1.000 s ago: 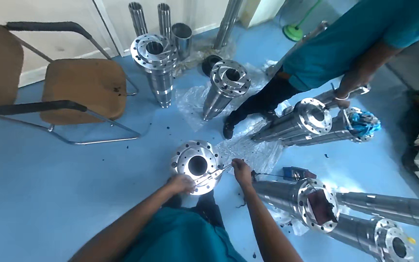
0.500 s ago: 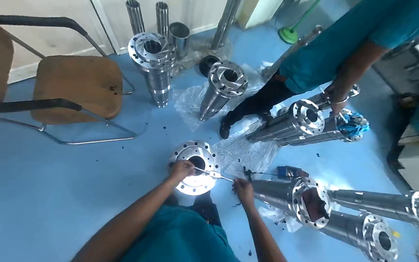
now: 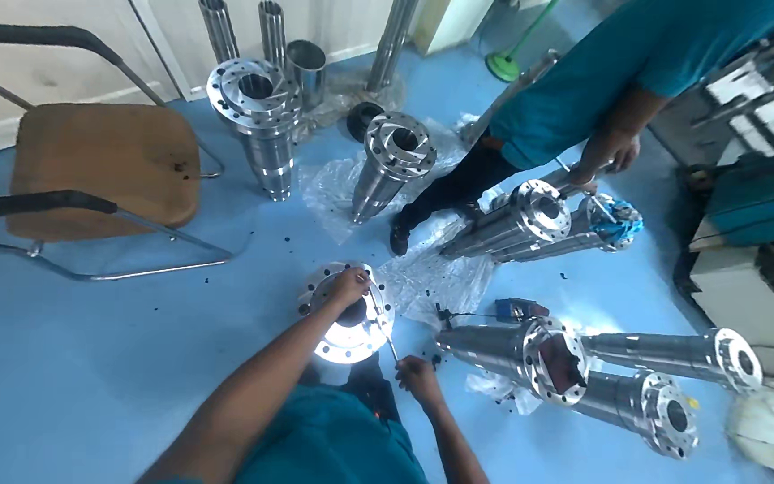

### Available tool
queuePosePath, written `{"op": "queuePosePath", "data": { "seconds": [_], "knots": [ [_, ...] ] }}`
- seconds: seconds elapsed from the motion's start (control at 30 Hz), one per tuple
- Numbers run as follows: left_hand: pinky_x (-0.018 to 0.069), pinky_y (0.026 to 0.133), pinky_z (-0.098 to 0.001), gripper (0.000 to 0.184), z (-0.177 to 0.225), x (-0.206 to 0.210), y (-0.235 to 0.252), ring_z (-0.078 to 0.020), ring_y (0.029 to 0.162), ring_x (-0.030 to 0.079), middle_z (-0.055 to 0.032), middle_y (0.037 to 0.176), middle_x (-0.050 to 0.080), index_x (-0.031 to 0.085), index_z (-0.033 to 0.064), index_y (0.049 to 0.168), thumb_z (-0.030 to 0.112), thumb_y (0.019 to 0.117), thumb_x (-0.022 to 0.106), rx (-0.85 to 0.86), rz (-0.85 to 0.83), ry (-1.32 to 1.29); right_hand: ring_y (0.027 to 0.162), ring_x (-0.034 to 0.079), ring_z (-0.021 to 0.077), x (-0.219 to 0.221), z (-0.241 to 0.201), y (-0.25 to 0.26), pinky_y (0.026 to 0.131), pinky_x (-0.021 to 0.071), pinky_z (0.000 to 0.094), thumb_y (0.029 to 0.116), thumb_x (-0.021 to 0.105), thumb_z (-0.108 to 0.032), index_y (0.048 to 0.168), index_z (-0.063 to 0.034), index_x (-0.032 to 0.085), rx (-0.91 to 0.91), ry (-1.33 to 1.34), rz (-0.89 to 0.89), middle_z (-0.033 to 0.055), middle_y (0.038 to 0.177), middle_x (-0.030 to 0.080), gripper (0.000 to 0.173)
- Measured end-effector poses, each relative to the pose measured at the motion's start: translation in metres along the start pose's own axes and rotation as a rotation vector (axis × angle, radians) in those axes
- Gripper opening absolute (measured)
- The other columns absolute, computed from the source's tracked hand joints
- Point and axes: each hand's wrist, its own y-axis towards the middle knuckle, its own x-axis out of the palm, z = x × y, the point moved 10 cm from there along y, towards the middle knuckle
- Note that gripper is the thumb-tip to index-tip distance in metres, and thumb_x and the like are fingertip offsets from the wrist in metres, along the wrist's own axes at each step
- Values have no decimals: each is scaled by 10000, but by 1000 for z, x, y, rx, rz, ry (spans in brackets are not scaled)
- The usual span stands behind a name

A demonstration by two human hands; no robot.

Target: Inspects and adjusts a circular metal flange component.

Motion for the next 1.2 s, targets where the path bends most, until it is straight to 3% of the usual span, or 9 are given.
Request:
{"op": "queuePosePath", "data": {
  "seconds": [0.4, 0.53, 0.67, 0.87, 1.0, 1.07, 1.13, 1.17, 1.2],
  "knots": [
    [565, 924, -453, 277, 6, 8, 6, -290, 969, 707, -231, 1141, 685, 617, -50, 1261, 135, 1063, 559, 17, -39, -5, 662, 642, 134, 4, -6, 1, 652, 555, 316, 1065, 559, -190, 1086, 17, 680, 73, -150, -26, 81, 858, 691, 241],
    [540, 959, -538, 286, 22, 29, 19, -355, 1030, 697, -235, 1163, 687, 637, -18, 1261, 169, 1067, 540, 73, -40, 162, 706, 655, 170, 29, -22, 3, 701, 560, 368, 1053, 550, -200, 1111, 8, 688, 85, -281, -162, 98, 888, 699, 256],
    [478, 1039, -594, 284, 41, 48, 21, -399, 1180, 644, -242, 1215, 679, 628, -4, 1277, 159, 1057, 552, 101, -65, 305, 789, 680, 212, 50, -36, 5, 770, 562, 423, 1052, 543, -234, 1137, -4, 688, 111, -385, -243, 127, 949, 708, 285],
    [483, 1028, -602, 301, 39, 60, 21, -396, 1164, 647, -238, 1198, 682, 648, -8, 1249, 201, 1036, 603, 107, -96, 323, 609, 627, 105, 70, -47, 4, 614, 543, 298, 1065, 530, -216, 1066, 0, 684, 157, -221, -288, 36, 786, 684, 265],
    [470, 1036, -624, 261, 48, 102, 0, -413, 1194, 628, -239, 1223, 678, 686, -3, 1215, 153, 1016, 620, 191, -249, 479, 539, 612, 77, 98, -84, 2, 520, 528, 239, 1067, 508, -88, 981, 36, 641, 76, 193, -203, 27, 697, 665, 202],
    [483, 1010, -624, 238, 55, 121, -17, -419, 1157, 643, -247, 1201, 687, 708, -3, 1199, 95, 999, 623, 242, -380, 571, 731, 624, 72, 104, -108, 5, 679, 545, 231, 1022, 536, 12, 1151, 46, 574, -63, 215, -151, 63, 893, 649, 138],
    [495, 990, -600, 293, 51, 125, -28, -407, 1130, 652, -245, 1211, 680, 673, 0, 1277, 100, 1013, 596, 247, -467, 602, 1083, 598, 162, 110, -127, 8, 988, 473, 282, 988, 606, 43, 1304, 128, 548, -171, 25, -218, 202, 1211, 646, 332],
    [496, 991, -585, 352, 49, 119, -33, -403, 1126, 653, -245, 1236, 669, 617, -2, 1358, 126, 1032, 584, 235, -475, 586, 1131, 602, 190, 112, -134, 10, 1034, 455, 311, 982, 634, -8, 1307, 130, 571, -228, -114, -262, 224, 1253, 650, 358],
    [489, 1014, -582, 404, 47, 107, -37, -403, 1148, 649, -245, 1267, 661, 565, 3, 1419, 156, 1045, 577, 220, -452, 563, 1076, 641, 190, 110, -143, 6, 996, 489, 327, 993, 637, -70, 1274, 106, 620, -271, -219, -305, 210, 1206, 683, 333]
  ]
}}
